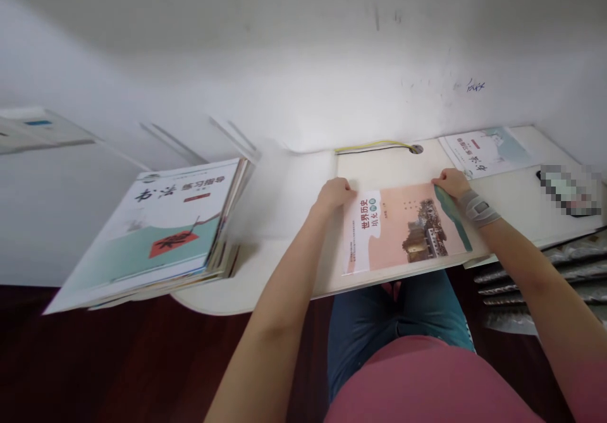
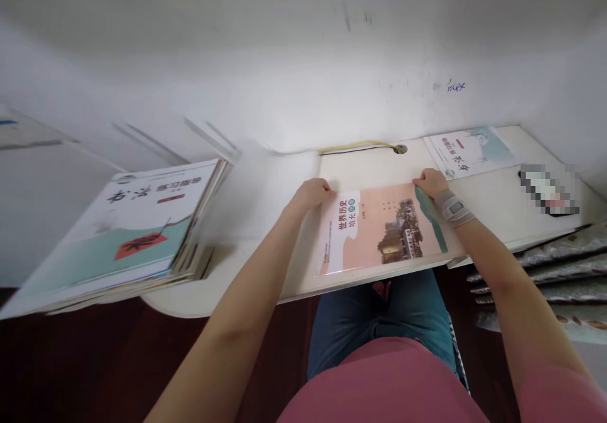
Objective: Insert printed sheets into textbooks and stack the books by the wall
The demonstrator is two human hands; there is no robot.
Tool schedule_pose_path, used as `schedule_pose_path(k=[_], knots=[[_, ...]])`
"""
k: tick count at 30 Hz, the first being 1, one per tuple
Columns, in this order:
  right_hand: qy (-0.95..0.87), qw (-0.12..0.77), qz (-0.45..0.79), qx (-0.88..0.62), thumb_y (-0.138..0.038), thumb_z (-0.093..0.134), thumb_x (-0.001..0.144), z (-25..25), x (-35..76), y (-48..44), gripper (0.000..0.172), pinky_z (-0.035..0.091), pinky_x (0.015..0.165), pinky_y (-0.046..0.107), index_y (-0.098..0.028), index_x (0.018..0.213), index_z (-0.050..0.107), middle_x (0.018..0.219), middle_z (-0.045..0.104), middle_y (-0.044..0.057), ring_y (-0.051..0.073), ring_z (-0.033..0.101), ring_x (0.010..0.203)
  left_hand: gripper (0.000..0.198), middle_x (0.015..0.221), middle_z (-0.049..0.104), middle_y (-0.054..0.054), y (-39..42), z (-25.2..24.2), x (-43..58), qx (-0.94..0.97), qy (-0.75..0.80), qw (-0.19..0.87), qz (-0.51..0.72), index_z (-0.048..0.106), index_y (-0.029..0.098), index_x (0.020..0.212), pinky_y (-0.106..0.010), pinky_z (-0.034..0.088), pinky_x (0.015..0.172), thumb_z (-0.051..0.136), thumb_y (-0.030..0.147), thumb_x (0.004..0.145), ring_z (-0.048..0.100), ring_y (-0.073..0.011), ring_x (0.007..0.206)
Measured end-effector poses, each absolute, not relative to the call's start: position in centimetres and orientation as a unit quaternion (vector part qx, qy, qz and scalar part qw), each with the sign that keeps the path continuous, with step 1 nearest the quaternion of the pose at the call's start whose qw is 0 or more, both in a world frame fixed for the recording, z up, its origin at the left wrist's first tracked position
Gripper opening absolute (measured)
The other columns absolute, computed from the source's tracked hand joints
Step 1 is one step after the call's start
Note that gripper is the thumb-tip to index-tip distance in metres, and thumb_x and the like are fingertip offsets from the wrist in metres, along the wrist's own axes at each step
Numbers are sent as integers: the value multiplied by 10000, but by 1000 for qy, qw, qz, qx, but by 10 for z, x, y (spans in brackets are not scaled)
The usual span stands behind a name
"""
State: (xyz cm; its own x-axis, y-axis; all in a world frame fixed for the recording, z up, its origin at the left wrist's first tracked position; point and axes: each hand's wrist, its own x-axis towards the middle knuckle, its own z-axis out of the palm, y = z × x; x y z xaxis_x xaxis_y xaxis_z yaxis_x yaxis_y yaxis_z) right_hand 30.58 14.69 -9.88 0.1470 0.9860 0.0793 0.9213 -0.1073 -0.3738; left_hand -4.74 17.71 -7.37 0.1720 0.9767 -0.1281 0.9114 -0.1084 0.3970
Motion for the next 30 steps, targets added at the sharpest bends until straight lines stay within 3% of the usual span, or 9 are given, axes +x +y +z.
schedule_pose_path(k=[4, 7, 10, 14, 17, 19, 23, 30], knots=[[-638, 122, 16, -760, -481, 532, 812, -99, 297, 135, 324, 434, 674, 356, -182, 892, 627, 863, 666, 117, 270, 606, 824, 198, 973, 632, -180, 161, -76, -25, 740, 663, 75, 83, 647, 155, 910, -413, 442, 775, 556, 213, 743, 578, -333, 960], [-665, 112, -42, -738, -420, 469, 867, -101, 293, 128, 301, 436, 681, 348, -188, 981, 621, 981, 638, 137, 275, 585, 905, 276, 1144, 582, -182, 141, -83, 3, 805, 585, 5, 94, 609, 145, 1052, -405, 405, 903, 445, 129, 831, 520, -293, 1109], [-681, 106, -55, -722, -389, 443, 881, -101, 295, 127, 291, 443, 711, 359, -193, 931, 651, 1039, 605, 149, 284, 553, 962, 321, 1227, 562, -165, 122, -96, 29, 852, 511, 32, 113, 566, 137, 1138, -435, 339, 999, 367, 286, 934, 470, -278, 1184], [-712, 92, -84, -691, -288, 378, 908, -96, 285, 126, 320, 437, 796, 428, -148, 978, 657, 1170, 578, 186, 319, 517, 1062, 483, 1314, 519, -175, 113, -108, 39, 849, 511, 41, 126, 505, 111, 1232, -489, 271, 1049, 347, 460, 937, 393, -303, 1269], [-818, 69, -72, -566, -253, 323, 932, -96, 251, 118, 374, 349, 975, 492, -113, 1147, 596, 1363, 486, 177, 315, 423, 1239, 506, 1354, 491, -181, 114, -113, 37, 847, 515, 37, 129, 474, 99, 1284, -497, 255, 1062, 348, 446, 938, 373, -309, 1295], [-870, 51, -44, -488, -358, 323, 946, -100, 225, 112, 447, 272, 1060, 502, -137, 1296, 494, 1431, 435, 124, 285, 349, 1323, 496, 1366, 485, -176, 116, -115, 36, 843, 521, 32, 131, 469, 106, 1301, -493, 251, 1070, 336, 422, 943, 377, -306, 1301], [-885, 48, -19, -464, -491, 319, 932, -110, 216, 108, 563, 274, 1091, 431, -165, 1381, 415, 1474, 377, 87, 254, 344, 1345, 493, 1402, 461, -139, 119, -119, 28, 848, 514, 30, 125, 448, 129, 1333, -451, 262, 1083, 324, 408, 946, 371, -287, 1315], [-857, 93, 11, -508, -458, 296, 940, -122, 298, 111, 595, 310, 1083, 442, -53, 1351, 441, 1436, 405, 188, 279, 355, 1343, 496, 1416, 420, -196, 128, -122, -16, 828, 546, 56, 111, 440, 61, 1308, -412, 274, 1090, 348, 381, 940, 344, -284, 1337]])
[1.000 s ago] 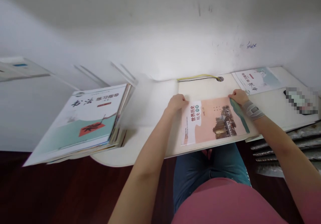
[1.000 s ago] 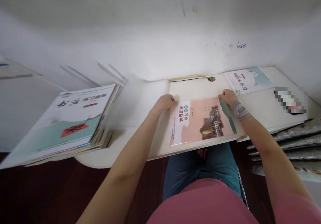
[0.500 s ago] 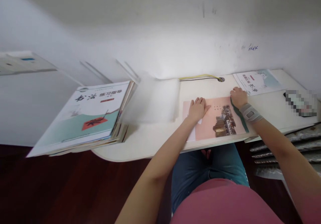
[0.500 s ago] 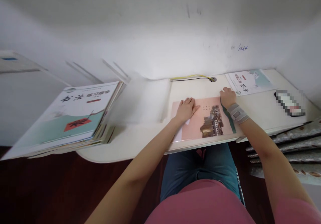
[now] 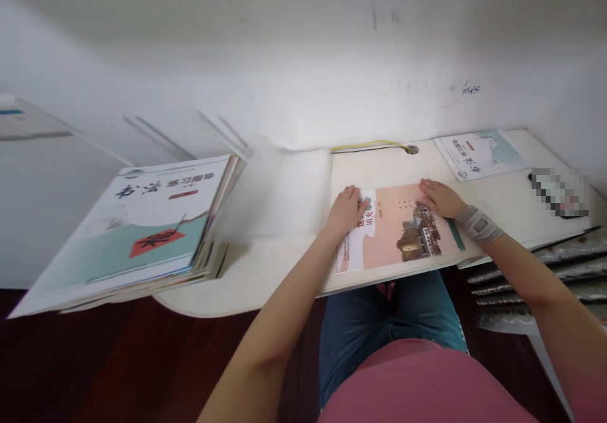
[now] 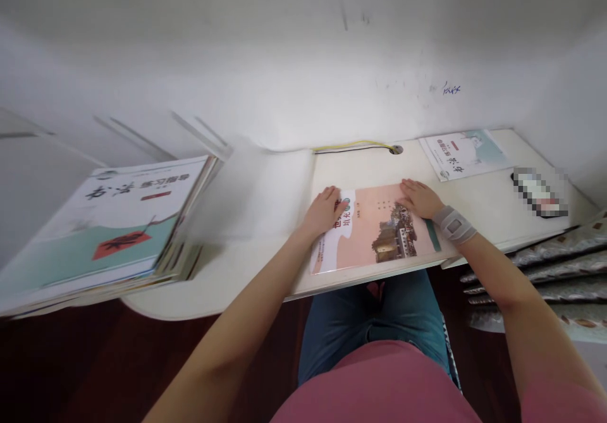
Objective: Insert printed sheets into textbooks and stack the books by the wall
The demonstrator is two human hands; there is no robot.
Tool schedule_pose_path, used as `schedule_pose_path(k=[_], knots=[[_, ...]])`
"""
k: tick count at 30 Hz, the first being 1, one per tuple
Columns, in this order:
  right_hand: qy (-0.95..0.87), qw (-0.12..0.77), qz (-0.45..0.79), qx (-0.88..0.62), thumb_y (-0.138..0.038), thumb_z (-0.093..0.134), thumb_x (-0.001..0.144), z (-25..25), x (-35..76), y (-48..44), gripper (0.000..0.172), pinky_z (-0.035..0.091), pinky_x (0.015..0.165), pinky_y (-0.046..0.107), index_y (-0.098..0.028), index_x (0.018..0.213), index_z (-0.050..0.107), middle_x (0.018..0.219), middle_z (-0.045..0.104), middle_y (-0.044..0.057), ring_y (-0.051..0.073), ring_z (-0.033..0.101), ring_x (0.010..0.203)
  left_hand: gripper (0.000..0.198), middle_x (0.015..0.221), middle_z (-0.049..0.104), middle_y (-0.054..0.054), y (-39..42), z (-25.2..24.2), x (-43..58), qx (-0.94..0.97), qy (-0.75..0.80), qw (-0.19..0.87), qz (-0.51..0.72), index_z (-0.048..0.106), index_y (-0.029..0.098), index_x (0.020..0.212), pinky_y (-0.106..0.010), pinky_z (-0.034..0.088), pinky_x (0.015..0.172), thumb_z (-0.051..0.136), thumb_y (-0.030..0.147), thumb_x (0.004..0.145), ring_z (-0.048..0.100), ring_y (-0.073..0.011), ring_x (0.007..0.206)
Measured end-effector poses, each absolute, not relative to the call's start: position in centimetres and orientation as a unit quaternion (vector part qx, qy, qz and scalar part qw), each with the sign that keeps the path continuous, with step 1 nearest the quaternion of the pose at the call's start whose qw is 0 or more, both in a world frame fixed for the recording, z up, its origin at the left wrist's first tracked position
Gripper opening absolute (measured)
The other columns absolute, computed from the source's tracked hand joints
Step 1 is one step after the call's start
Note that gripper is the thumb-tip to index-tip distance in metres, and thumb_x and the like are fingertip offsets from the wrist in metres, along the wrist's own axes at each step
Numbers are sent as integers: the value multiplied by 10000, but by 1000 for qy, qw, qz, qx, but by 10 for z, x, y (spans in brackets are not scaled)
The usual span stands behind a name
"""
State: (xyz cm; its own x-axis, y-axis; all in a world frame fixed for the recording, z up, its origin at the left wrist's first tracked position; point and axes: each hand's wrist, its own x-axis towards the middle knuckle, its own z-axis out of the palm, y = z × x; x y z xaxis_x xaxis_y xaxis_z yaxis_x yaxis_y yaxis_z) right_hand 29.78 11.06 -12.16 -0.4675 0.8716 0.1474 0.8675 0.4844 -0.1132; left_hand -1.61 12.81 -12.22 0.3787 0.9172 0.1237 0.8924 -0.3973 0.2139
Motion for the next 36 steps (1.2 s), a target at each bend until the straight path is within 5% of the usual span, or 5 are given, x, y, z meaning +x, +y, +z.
schedule_pose_path(k=[6, 17, 21, 26, 36], knots=[[-848, 114, -18, -517, -482, 267, 941, -132, 306, 109, 635, 312, 1083, 462, -21, 1346, 432, 1420, 415, 220, 309, 365, 1330, 368, 1190, 556, -199, 131, -111, -23, 784, 613, 25, 91, 562, 93, 1133, -391, 446, 890, 324, 292, 935, 532, -292, 1107], [-838, 121, -27, -531, -448, 295, 942, -135, 301, 108, 589, 310, 1083, 457, -48, 1350, 435, 1419, 424, 203, 297, 373, 1327, 361, 1017, 646, -191, 161, -83, -23, 733, 659, 124, 114, 651, 125, 875, -395, 429, 864, 377, 360, 897, 587, -307, 999], [-840, 119, -25, -529, -442, 301, 940, -136, 302, 109, 604, 300, 1090, 453, -11, 1341, 437, 1416, 417, 224, 305, 363, 1331, 396, 1033, 667, -148, 153, -75, -35, 704, 669, 184, 155, 607, 132, 1050, -333, 477, 763, 328, 378, 913, 641, -238, 880], [-833, 119, -15, -540, -445, 309, 938, -136, 302, 109, 580, 311, 1082, 475, -62, 1353, 440, 1436, 403, 195, 302, 358, 1336, 542, 949, 687, -125, 101, -81, -58, 603, 666, 380, 220, 431, 108, 1304, -305, 502, 592, 435, 431, 869, 653, -195, 673], [-830, 149, 13, -537, -482, 365, 913, -135, 302, 112, 579, 303, 1099, 473, -82, 1314, 486, 1432, 402, 203, 311, 340, 1344, 429, 896, 708, -68, 13, -83, -52, 369, 489, 677, 408, 577, 172, 1019, -285, 553, 655, 734, 273, 633, 682, -203, 771]])
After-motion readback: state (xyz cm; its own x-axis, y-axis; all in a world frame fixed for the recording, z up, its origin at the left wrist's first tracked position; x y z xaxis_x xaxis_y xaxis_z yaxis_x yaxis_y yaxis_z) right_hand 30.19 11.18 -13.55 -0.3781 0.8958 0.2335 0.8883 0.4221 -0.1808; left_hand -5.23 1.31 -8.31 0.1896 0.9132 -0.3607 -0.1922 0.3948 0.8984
